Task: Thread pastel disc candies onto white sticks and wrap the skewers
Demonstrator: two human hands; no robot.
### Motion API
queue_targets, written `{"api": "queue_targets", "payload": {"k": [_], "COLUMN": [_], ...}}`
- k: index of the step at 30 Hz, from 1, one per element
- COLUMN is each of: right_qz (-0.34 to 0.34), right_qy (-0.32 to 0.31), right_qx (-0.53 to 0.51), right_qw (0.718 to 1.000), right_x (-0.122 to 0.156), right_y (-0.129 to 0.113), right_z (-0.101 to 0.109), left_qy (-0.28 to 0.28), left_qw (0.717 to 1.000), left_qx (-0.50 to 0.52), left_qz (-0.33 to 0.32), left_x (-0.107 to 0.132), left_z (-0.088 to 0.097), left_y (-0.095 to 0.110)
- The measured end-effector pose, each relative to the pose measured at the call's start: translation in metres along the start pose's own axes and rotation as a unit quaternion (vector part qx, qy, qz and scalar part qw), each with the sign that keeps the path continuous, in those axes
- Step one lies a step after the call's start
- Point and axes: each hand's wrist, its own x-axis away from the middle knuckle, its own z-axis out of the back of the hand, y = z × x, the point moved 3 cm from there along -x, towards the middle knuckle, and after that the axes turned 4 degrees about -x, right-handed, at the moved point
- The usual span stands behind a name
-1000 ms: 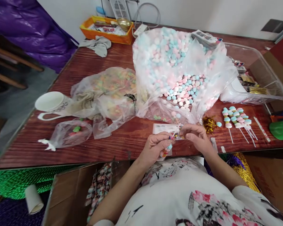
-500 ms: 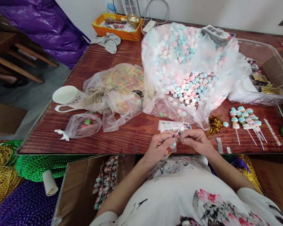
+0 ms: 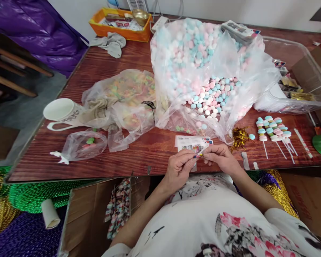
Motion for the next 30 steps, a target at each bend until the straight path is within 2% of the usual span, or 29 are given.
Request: {"api": "queue_targets", "payload": {"k": [3, 5, 7, 10, 13, 16, 19, 25, 30], "right_qz": [0.02, 0.044, 0.067, 0.109, 0.199, 0.269, 0.279, 0.244, 0.237], "right_qy": [-0.011, -0.01, -0.003, 0.052, 0.12, 0.054, 0.007, 0.015, 0.045], "right_qx": [0.043, 0.077, 0.108, 0.114, 0.113, 0.211, 0.297, 0.292, 0.265], "right_qw": [0.999, 0.996, 0.992, 0.986, 0.966, 0.938, 0.913, 0.925, 0.934], "right_x": [-0.001, 0.0, 0.003, 0.011, 0.02, 0.021, 0.017, 0.013, 0.016], "right_y": [-0.001, 0.0, 0.0, -0.003, -0.015, -0.024, -0.021, -0.008, -0.005], "right_z": [0.0, 0.002, 0.004, 0.008, 0.003, -0.016, -0.026, -0.017, -0.02], "left_qy": [-0.001, 0.008, 0.017, 0.004, -0.009, -0.009, -0.016, -0.044, -0.023], "left_qw": [0.999, 0.991, 0.972, 0.936, 0.914, 0.921, 0.938, 0.95, 0.968], "left_qx": [0.026, 0.065, 0.122, 0.208, 0.244, 0.232, 0.206, 0.152, 0.1], "left_qz": [0.042, 0.115, 0.2, 0.286, 0.324, 0.312, 0.28, 0.269, 0.231], "left_x": [0.0, 0.0, 0.002, 0.004, 0.005, 0.005, 0.007, 0.016, 0.013], "left_z": [0.0, 0.001, 0.0, -0.006, -0.016, -0.025, -0.028, -0.026, -0.023], "left_y": [-0.002, -0.006, -0.012, -0.021, -0.027, -0.025, -0.019, -0.017, -0.015]}}
